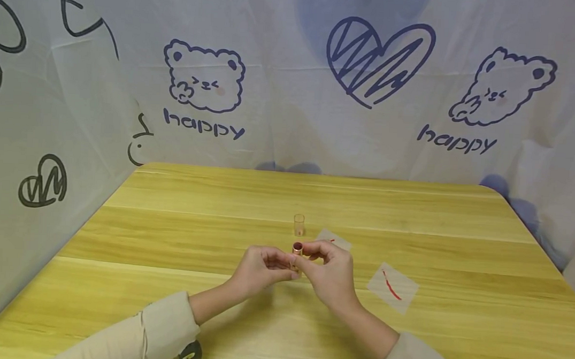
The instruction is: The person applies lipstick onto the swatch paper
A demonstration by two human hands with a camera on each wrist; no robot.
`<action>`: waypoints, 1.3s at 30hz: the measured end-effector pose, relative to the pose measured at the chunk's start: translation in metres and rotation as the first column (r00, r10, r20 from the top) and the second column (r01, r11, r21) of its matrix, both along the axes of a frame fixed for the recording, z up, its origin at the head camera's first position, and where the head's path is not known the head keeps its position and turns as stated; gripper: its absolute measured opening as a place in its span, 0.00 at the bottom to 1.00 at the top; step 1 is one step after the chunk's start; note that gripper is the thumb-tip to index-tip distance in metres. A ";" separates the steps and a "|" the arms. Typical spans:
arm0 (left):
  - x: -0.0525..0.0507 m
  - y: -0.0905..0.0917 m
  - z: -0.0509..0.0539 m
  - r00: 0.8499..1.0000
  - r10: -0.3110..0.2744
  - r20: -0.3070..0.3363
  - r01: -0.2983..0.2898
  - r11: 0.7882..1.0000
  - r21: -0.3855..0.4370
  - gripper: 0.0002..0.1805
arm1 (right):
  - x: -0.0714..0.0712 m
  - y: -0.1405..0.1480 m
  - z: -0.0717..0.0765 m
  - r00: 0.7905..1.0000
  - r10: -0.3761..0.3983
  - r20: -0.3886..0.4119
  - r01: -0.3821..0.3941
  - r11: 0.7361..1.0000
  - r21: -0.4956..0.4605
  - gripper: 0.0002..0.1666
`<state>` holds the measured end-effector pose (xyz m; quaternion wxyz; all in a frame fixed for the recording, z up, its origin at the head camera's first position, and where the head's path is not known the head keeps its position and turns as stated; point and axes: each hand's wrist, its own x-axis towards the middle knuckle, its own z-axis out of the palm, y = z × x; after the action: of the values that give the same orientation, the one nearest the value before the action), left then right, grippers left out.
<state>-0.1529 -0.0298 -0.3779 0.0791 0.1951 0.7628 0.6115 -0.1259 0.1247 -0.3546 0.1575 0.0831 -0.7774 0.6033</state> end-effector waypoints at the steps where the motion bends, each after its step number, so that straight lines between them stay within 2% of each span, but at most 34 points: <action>1: 0.000 0.000 0.000 1.000 0.000 0.002 0.000 1.000 0.001 0.10 | 0.000 0.000 0.000 1.000 0.002 -0.001 -0.002 1.000 0.001 0.08; 13: 0.001 -0.001 0.001 1.000 -0.009 0.002 0.009 1.000 0.014 0.11 | -0.001 0.002 -0.001 1.000 0.022 -0.003 -0.022 1.000 0.002 0.07; 31: 0.001 -0.002 -0.002 1.000 0.005 0.009 -0.005 1.000 -0.016 0.10 | -0.002 0.003 -0.002 0.997 0.073 0.009 -0.074 0.997 0.036 0.07; 39: 0.001 -0.004 -0.002 1.000 -0.005 -0.021 0.004 0.999 -0.040 0.10 | -0.004 0.004 -0.003 0.995 0.100 0.024 -0.101 0.994 0.047 0.08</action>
<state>-0.1516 -0.0340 -0.3799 0.0762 0.2014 0.7752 0.5939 -0.1302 0.1289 -0.3576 0.1163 0.1191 -0.7882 0.5925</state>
